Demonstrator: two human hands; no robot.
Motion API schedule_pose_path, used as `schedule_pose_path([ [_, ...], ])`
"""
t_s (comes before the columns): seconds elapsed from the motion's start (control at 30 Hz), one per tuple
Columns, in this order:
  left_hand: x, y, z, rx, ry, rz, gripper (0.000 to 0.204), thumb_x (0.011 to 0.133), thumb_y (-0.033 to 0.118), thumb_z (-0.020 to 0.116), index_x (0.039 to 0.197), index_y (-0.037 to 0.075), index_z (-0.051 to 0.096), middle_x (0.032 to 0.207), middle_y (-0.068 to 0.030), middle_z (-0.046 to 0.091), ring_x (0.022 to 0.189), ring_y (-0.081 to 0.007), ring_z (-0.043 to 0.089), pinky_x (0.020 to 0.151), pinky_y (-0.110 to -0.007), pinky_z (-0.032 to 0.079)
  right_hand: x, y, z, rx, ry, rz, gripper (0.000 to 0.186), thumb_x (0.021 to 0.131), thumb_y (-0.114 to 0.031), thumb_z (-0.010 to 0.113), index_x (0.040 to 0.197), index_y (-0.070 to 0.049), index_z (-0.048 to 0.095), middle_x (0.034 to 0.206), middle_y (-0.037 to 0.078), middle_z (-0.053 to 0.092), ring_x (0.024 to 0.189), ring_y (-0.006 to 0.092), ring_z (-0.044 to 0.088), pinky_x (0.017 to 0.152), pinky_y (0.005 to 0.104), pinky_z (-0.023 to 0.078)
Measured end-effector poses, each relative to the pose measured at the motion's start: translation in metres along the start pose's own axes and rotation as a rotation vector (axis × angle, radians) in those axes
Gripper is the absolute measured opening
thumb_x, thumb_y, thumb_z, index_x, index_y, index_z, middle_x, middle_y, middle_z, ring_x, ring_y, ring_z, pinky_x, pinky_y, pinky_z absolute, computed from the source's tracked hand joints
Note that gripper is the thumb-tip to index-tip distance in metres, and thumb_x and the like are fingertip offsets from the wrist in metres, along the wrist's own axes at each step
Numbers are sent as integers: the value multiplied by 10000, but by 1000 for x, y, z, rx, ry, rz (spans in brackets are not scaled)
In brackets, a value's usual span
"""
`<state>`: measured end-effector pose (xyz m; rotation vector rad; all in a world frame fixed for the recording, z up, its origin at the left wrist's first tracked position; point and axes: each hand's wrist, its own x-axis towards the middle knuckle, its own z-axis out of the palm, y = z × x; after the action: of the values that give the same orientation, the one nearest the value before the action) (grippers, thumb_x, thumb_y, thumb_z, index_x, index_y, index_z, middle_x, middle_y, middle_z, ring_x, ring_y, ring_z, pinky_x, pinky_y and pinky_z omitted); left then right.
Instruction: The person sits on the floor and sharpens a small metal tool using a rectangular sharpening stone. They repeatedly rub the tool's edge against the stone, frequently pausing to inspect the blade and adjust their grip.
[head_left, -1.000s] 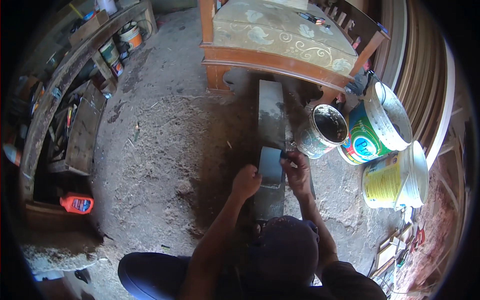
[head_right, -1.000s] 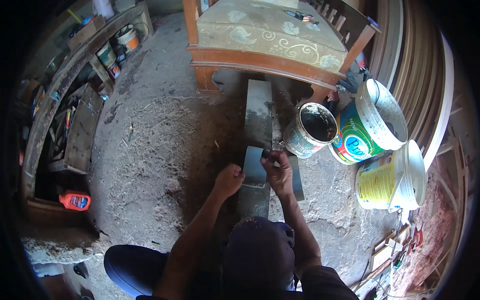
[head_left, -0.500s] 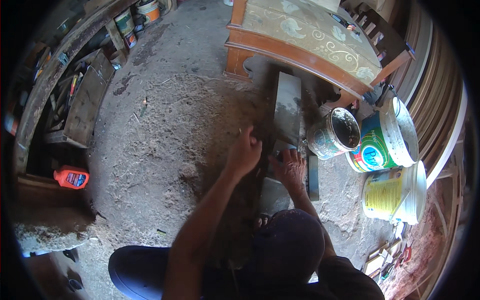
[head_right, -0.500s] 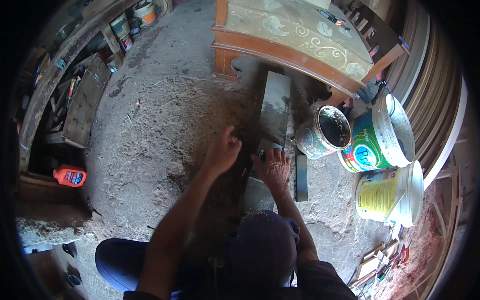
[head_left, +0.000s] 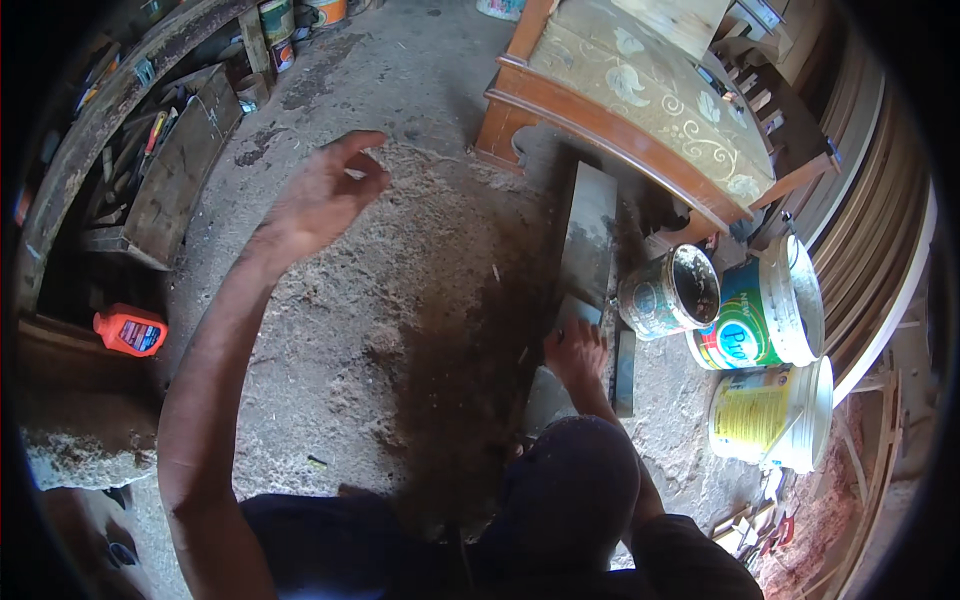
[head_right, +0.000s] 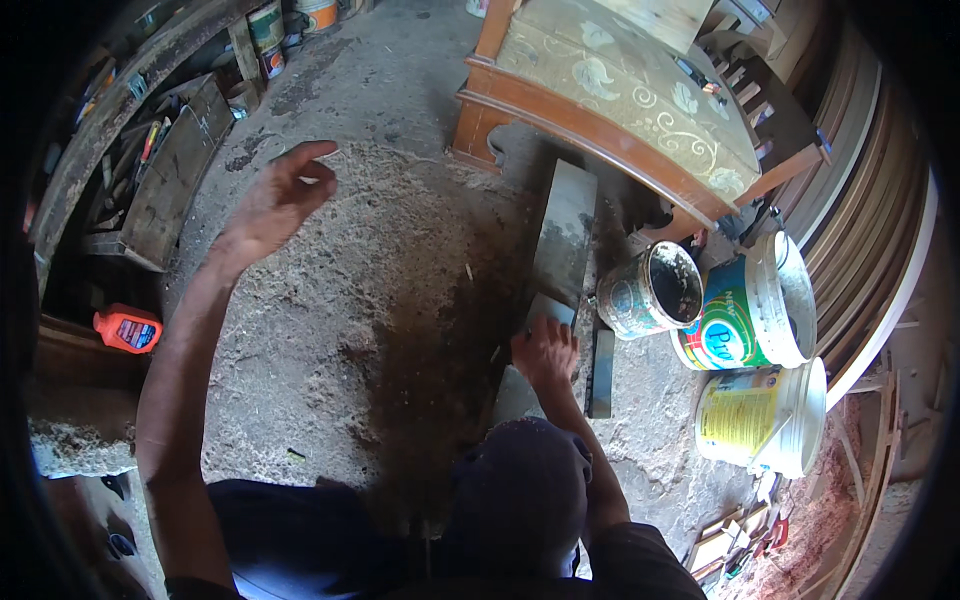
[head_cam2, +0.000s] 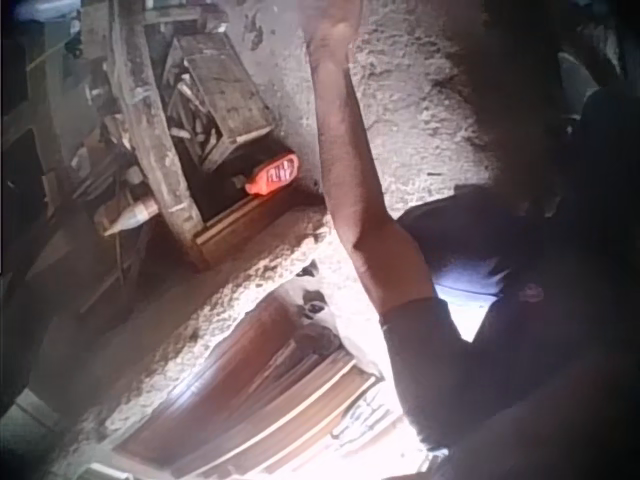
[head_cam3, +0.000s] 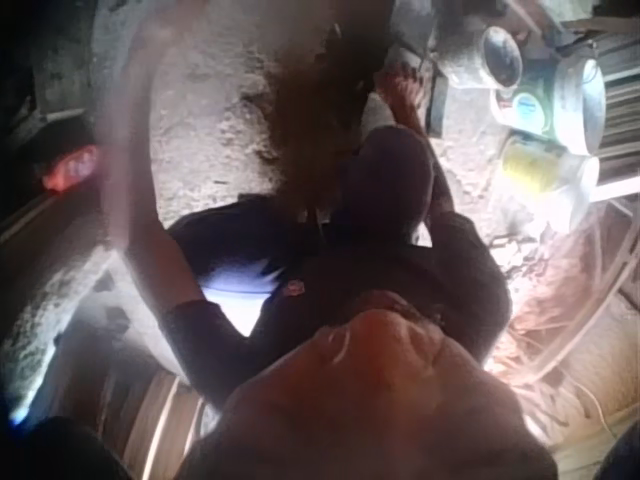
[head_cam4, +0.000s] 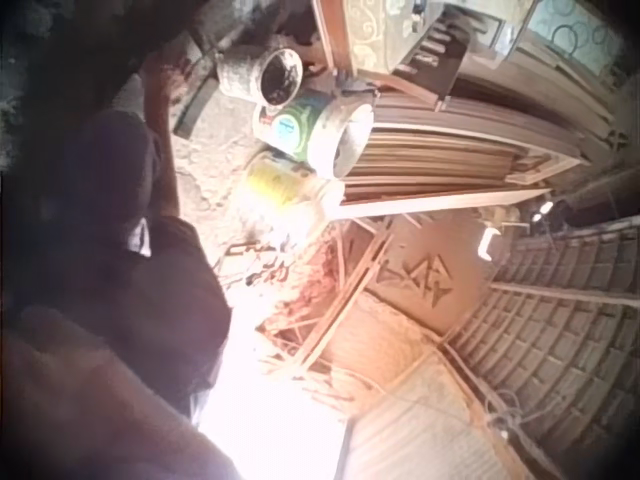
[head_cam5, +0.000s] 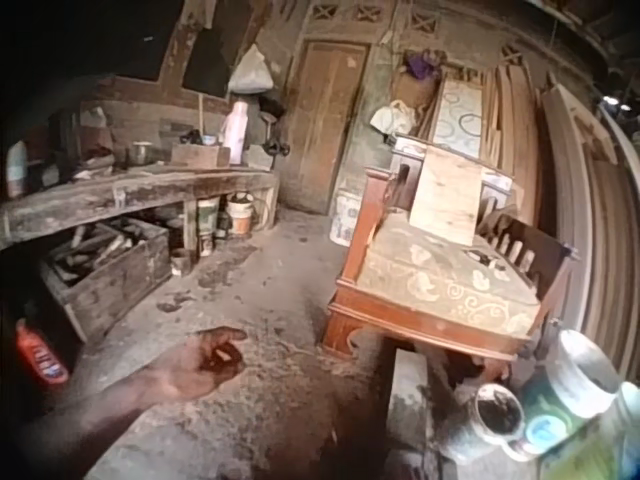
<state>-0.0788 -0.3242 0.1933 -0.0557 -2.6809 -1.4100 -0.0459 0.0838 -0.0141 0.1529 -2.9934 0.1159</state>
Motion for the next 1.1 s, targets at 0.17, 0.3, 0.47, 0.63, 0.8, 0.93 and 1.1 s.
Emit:
schedule_pose_path([
  [0.17, 6, -9, -36, -245, 117, -1, 441, 949, 103, 621, 1374, 41, 520, 1023, 0, 617, 831, -76, 552, 737, -236, 446, 44, 22, 14, -53, 349, 10, 233, 796, -336, 628, 812, -104, 620, 835, 90, 637, 859, 349, 644, 720, 538, 506],
  [0.3, 10, -14, -34, -251, 99, 16, 423, 972, 148, 602, 1376, 52, 523, 1011, 13, 628, 824, -75, 564, 745, -237, 446, 8, -13, 7, -77, 120, -44, 179, 774, -289, 627, 789, -112, 600, 825, 97, 631, 838, 355, 649, 694, 533, 515],
  [0.47, 17, 5, -49, -231, 213, 43, 383, 988, 148, 577, 1362, 71, 548, 1068, -2, 668, 829, -79, 574, 768, -242, 453, 21, 13, 10, -26, 141, 113, 171, 761, -276, 636, 799, -116, 592, 838, 113, 637, 820, 345, 645, 685, 521, 516],
  [0.63, 19, 10, -41, -288, 157, 66, 371, 976, 161, 601, 1339, 92, 578, 1072, -5, 677, 843, -84, 589, 777, -258, 460, -2, -8, -5, -25, -48, 41, 202, 789, -297, 608, 822, -100, 636, 917, 150, 667, 884, 367, 650, 770, 531, 520],
  [0.8, 28, 25, -47, -358, 207, 174, 366, 977, 201, 607, 1330, 106, 596, 1077, 1, 679, 839, -82, 591, 774, -252, 456, 32, -6, 7, -108, 59, 299, 193, 784, -308, 623, 809, -116, 627, 843, 138, 668, 891, 372, 662, 759, 532, 525],
  [0.93, 23, 31, -51, -295, 196, 179, 348, 978, 205, 596, 1313, 117, 614, 1073, 8, 685, 841, -79, 595, 774, -251, 456, 4, -6, -7, -59, -135, 114, 268, 800, -339, 614, 913, -96, 623, 989, 137, 683, 987, 378, 647, 835, 544, 506],
  [1.1, 25, 34, -47, -343, 248, 195, 332, 970, 225, 610, 1279, 107, 639, 1032, 8, 699, 827, -76, 595, 763, -249, 449, 20, -21, -17, -41, -158, 146, 278, 804, -332, 604, 961, -103, 618, 982, 167, 667, 982, 371, 648, 839, 531, 511],
])
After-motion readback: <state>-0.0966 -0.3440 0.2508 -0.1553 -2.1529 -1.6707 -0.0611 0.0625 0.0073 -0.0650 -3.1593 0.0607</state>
